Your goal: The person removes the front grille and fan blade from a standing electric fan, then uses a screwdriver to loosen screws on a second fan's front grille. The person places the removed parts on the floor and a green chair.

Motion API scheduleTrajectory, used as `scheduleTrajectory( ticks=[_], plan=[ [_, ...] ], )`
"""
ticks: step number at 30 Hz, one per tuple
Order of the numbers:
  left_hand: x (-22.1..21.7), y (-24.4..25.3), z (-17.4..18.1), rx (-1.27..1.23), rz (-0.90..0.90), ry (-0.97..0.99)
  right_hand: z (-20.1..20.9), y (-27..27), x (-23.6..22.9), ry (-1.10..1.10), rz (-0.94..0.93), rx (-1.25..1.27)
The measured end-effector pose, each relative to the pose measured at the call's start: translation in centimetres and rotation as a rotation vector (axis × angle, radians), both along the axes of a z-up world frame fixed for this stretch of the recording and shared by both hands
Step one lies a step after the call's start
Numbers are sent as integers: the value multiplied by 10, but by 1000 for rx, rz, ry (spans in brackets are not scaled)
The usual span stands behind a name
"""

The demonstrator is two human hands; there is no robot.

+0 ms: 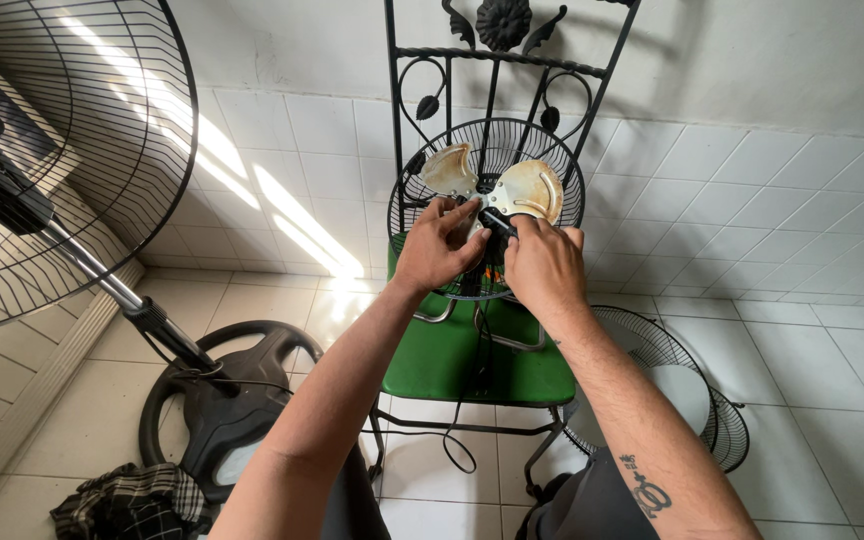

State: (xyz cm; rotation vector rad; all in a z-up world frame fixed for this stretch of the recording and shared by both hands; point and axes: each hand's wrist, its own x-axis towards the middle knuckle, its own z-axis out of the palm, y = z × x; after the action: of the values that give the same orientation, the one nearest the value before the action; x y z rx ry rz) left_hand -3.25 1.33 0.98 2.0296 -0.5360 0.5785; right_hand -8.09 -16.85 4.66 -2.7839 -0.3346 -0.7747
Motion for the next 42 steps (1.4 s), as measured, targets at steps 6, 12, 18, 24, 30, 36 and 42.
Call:
scheduleTrajectory(
  ticks=[6, 12, 18, 24, 30, 36, 42],
  plan=[
    [2, 0, 0, 30, 16, 2, -5, 0, 2, -55, 28, 18],
    [4, -1, -2, 32, 6, -42, -8, 2, 4, -67, -9, -19],
    [5, -1, -3, 67, 10, -17, -10, 6, 9, 36, -93, -5],
    [5, 0, 0, 64, 1, 9, -17, 6, 9, -179, -30, 15],
    [5, 0, 3, 47, -24, 10, -12, 7, 7, -162, -6, 68],
    [3, 1, 5, 50, -24, 26, -8, 6, 4, -164, 17, 85],
    [7, 1, 1, 23, -38, -25, -10, 3, 13, -108, -9, -62]
  ],
)
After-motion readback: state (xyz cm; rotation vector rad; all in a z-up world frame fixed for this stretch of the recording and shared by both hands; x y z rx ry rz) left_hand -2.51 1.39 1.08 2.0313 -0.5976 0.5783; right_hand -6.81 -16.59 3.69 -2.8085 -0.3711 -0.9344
